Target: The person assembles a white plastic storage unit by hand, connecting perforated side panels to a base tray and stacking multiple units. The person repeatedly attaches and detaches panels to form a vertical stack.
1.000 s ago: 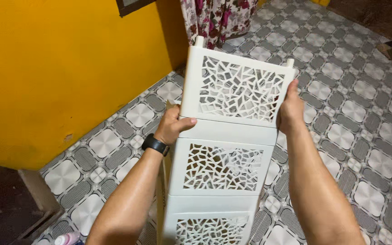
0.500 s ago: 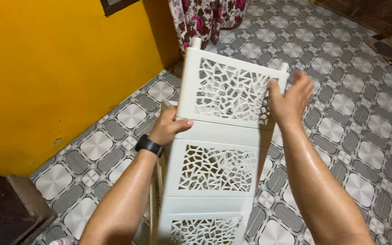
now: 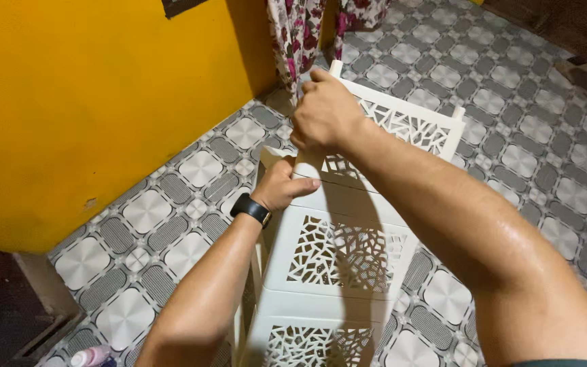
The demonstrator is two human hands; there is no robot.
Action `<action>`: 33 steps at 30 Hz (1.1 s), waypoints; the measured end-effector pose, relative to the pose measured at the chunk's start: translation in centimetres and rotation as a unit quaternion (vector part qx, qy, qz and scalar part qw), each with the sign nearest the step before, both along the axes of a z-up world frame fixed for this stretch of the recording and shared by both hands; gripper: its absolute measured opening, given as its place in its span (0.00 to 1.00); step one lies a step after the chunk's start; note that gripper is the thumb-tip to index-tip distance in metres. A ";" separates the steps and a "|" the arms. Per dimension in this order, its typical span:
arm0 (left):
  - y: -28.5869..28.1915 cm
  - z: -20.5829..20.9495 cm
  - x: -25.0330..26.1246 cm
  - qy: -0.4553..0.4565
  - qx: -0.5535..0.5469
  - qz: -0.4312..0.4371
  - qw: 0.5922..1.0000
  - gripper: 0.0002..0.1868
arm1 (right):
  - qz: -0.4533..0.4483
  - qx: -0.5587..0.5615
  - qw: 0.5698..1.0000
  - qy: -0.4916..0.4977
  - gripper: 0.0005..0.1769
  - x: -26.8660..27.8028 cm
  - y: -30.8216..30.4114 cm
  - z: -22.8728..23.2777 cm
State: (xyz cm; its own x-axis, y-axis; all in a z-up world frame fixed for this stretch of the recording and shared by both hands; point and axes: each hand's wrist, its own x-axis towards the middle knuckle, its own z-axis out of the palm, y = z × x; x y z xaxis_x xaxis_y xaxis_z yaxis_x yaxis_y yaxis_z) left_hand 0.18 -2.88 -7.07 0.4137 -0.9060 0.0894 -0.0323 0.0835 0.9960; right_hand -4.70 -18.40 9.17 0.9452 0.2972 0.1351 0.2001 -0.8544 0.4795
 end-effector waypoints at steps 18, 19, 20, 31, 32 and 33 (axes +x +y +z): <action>4.1 3.0 0.5 -0.049 -0.055 0.023 0.997 0.23 | -0.162 0.474 0.726 -0.471 0.30 -13.9 -10.4 -5.0; 3.9 2.9 0.6 -0.055 -0.063 0.023 0.996 0.23 | -0.172 0.594 0.659 -0.428 0.28 -14.4 -12.0 -6.2; 3.8 2.7 0.8 -0.038 -0.062 0.012 0.997 0.23 | -0.176 0.701 0.579 -0.376 0.26 -14.4 -13.4 -7.4; 5.6 3.6 1.4 -0.013 -0.005 -0.015 1.000 0.21 | -0.204 0.752 0.544 -0.312 0.20 -15.4 -13.6 -11.4; 5.8 4.2 1.1 -0.066 -0.044 -0.008 0.997 0.20 | -0.155 0.785 0.519 -0.300 0.20 -15.7 -13.6 -11.1; 5.9 4.8 0.5 -0.121 -0.083 -0.001 0.989 0.19 | -0.104 0.816 0.491 -0.288 0.21 -15.8 -13.4 -10.9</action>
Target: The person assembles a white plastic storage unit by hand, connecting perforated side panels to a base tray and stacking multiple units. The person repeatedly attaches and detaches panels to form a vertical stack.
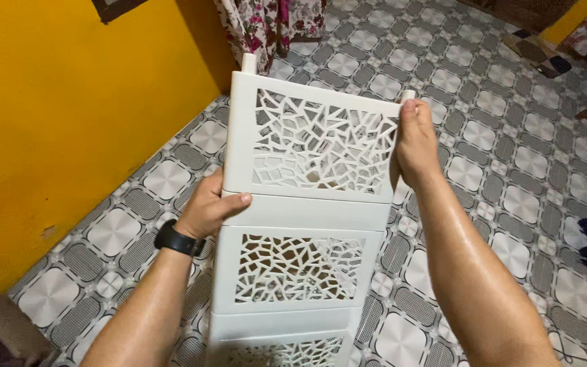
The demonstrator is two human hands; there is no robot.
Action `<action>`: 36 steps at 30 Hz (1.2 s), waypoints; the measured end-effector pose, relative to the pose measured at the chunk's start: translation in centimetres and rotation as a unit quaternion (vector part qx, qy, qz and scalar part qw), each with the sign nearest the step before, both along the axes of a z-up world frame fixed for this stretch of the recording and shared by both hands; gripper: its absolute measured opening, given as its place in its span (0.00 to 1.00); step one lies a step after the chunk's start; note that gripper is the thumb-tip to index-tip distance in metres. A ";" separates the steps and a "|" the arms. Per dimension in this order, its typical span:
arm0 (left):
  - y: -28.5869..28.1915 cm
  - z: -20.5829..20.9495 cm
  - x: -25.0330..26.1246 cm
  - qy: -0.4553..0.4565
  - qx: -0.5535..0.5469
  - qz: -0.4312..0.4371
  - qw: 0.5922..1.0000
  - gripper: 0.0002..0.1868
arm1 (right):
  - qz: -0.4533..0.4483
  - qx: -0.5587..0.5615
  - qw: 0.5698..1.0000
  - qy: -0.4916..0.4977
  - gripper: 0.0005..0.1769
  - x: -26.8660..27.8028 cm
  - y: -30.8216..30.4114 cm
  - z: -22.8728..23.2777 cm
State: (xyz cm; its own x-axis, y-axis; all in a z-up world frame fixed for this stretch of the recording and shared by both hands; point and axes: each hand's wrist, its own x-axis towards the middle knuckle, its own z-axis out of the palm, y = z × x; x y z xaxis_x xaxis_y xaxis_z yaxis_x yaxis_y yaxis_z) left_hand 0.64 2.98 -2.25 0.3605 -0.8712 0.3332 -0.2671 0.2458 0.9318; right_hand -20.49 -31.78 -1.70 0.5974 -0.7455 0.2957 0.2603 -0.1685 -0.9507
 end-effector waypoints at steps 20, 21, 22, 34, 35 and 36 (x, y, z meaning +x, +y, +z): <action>8.8 3.6 -7.6 -0.146 -0.162 0.048 0.975 0.41 | 0.184 0.432 0.841 0.267 0.33 -10.1 12.0 1.2; 9.1 3.3 -9.0 -0.010 -0.197 0.008 0.980 0.46 | 0.187 0.429 0.838 0.279 0.31 -10.5 12.2 1.2; 9.5 3.0 -10.2 0.128 -0.228 -0.030 0.965 0.51 | 0.191 0.428 0.834 0.292 0.28 -11.1 12.5 1.0; 8.1 0.8 -2.2 0.525 0.053 -0.005 0.849 0.23 | 0.297 0.411 0.811 0.291 0.21 -13.1 11.6 -2.6; 8.4 0.2 -1.9 0.494 0.061 0.017 0.867 0.23 | 0.327 0.390 0.811 0.288 0.23 -13.1 11.2 -3.3; 8.3 -0.7 -2.0 0.463 0.067 0.037 0.883 0.24 | 0.355 0.369 0.810 0.287 0.25 -13.4 10.6 -3.8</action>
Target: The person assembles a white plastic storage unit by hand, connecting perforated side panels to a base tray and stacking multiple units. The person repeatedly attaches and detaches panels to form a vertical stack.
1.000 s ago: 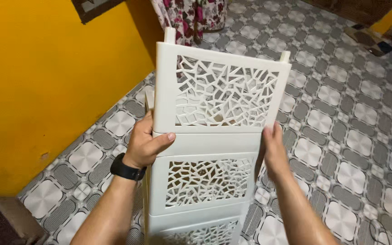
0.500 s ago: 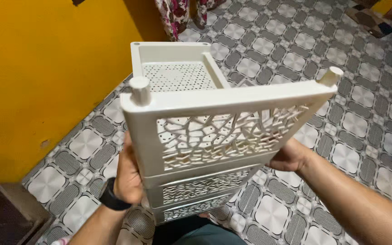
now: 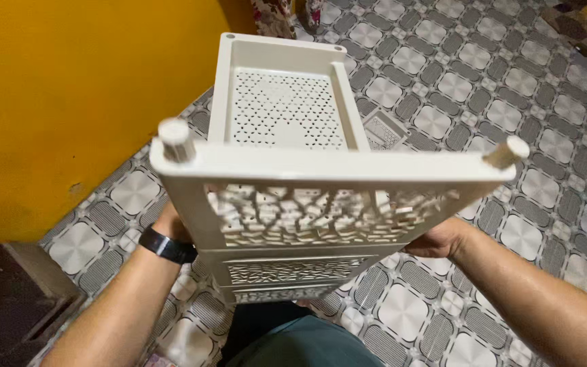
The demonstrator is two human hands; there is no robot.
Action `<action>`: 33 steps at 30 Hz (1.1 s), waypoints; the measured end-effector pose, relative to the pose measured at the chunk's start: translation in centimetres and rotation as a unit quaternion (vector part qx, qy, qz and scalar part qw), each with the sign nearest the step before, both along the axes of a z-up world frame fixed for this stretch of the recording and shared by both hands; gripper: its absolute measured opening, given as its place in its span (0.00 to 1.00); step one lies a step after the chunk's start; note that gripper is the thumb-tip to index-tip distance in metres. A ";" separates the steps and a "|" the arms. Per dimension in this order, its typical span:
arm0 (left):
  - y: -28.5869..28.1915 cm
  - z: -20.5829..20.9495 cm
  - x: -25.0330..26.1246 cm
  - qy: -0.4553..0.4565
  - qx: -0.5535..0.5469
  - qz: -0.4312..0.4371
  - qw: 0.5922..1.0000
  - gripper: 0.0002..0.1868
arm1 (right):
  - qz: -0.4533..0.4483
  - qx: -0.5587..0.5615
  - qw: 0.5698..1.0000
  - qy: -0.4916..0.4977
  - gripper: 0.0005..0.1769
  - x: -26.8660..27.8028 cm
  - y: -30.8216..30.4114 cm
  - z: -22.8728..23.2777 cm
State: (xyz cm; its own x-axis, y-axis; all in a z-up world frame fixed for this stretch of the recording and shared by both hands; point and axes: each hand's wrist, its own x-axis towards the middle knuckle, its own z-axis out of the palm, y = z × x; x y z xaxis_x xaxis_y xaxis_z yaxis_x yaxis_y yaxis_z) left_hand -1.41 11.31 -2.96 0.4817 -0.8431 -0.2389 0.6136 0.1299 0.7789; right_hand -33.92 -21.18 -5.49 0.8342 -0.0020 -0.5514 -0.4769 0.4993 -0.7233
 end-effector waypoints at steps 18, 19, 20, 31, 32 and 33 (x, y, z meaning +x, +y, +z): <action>2.2 -15.7 -3.1 -0.158 0.299 0.081 0.938 0.16 | 0.218 -0.365 0.904 0.049 0.62 3.0 8.0 -11.3; 2.5 -16.5 -3.4 -0.189 0.307 0.080 0.930 0.15 | 0.225 -0.357 0.905 0.051 0.64 2.8 8.3 -11.9; 3.0 -17.0 -3.7 -0.179 0.314 0.075 0.929 0.14 | 0.233 -0.371 0.898 0.042 0.64 2.6 8.7 -12.3; 3.2 -19.2 -3.7 -0.169 0.368 0.032 0.914 0.12 | 0.395 -0.477 0.726 -0.299 0.19 5.1 13.6 -11.0; 3.1 -19.4 -3.4 -0.160 0.364 0.041 0.917 0.12 | 0.399 -0.470 0.751 -0.237 0.19 5.3 13.6 -11.4; 2.9 -19.6 -3.2 -0.150 0.359 0.050 0.920 0.11 | 0.401 -0.460 0.773 -0.173 0.18 5.6 13.9 -12.0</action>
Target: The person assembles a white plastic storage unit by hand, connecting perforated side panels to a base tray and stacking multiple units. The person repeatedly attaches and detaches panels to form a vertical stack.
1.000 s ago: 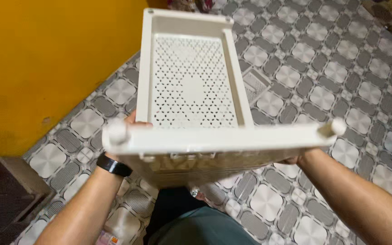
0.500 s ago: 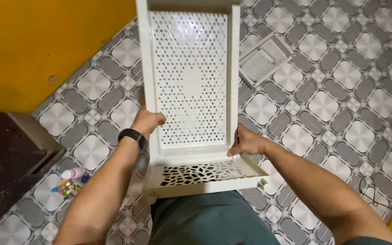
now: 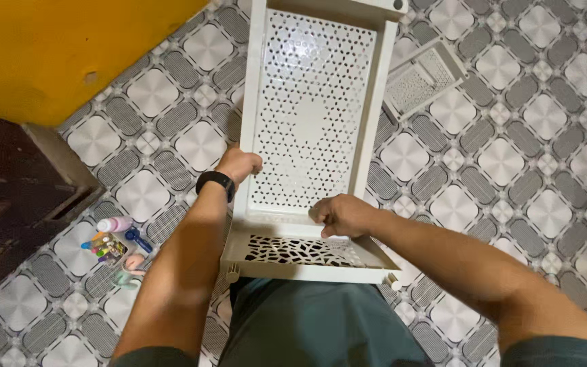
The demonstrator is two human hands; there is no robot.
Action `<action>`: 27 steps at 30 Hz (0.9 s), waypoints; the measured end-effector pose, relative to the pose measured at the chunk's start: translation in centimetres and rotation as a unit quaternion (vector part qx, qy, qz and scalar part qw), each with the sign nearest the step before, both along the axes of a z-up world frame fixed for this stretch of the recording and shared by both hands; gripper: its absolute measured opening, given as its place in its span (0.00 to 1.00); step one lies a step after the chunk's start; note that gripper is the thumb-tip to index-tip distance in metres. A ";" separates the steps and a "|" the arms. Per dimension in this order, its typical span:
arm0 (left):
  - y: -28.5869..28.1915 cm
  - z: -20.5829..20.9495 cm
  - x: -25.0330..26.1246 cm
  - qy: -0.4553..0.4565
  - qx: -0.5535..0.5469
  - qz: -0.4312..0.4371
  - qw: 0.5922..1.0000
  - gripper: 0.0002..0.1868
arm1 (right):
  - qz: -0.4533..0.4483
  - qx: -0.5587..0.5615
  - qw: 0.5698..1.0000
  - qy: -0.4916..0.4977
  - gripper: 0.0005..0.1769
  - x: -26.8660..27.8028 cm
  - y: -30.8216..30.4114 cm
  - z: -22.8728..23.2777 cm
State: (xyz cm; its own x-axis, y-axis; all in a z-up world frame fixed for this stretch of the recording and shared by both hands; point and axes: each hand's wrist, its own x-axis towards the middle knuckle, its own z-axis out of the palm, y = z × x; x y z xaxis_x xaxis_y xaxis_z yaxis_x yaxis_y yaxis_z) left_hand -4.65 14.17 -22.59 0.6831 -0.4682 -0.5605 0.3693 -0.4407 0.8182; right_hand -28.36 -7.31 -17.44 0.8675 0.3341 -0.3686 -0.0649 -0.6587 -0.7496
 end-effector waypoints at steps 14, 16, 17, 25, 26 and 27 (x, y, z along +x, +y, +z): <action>-2.9 -0.4 1.7 -0.080 0.119 -0.072 0.987 0.18 | -0.084 -0.141 0.982 0.089 0.19 1.9 -0.1 0.6; -3.2 0.4 1.3 -0.123 0.087 -0.066 0.986 0.22 | -0.067 -0.153 0.983 0.072 0.18 1.6 0.0 0.7; -3.6 0.8 0.9 -0.119 0.077 -0.058 0.988 0.24 | -0.046 -0.166 0.982 0.070 0.19 1.7 0.1 0.6; -4.4 1.1 -0.5 -0.092 0.077 -0.034 0.992 0.22 | -0.058 -0.127 0.989 -0.045 0.23 0.6 2.3 -1.9; -4.2 0.4 -0.7 -0.113 0.075 -0.019 0.991 0.25 | -0.057 -0.125 0.989 -0.062 0.22 0.4 2.7 -1.7; -4.0 -0.4 -0.8 -0.135 0.072 -0.005 0.988 0.29 | -0.058 -0.125 0.987 -0.080 0.21 0.5 3.2 -1.3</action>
State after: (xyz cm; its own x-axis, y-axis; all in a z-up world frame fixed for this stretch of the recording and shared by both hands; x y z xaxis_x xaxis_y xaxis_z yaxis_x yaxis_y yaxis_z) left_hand -5.42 10.14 -22.99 0.8125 -0.4050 -0.4193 0.1403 -0.5623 0.8149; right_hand -27.87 -4.15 -18.78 0.9480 0.1458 -0.2828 -0.0447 -0.8190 -0.5720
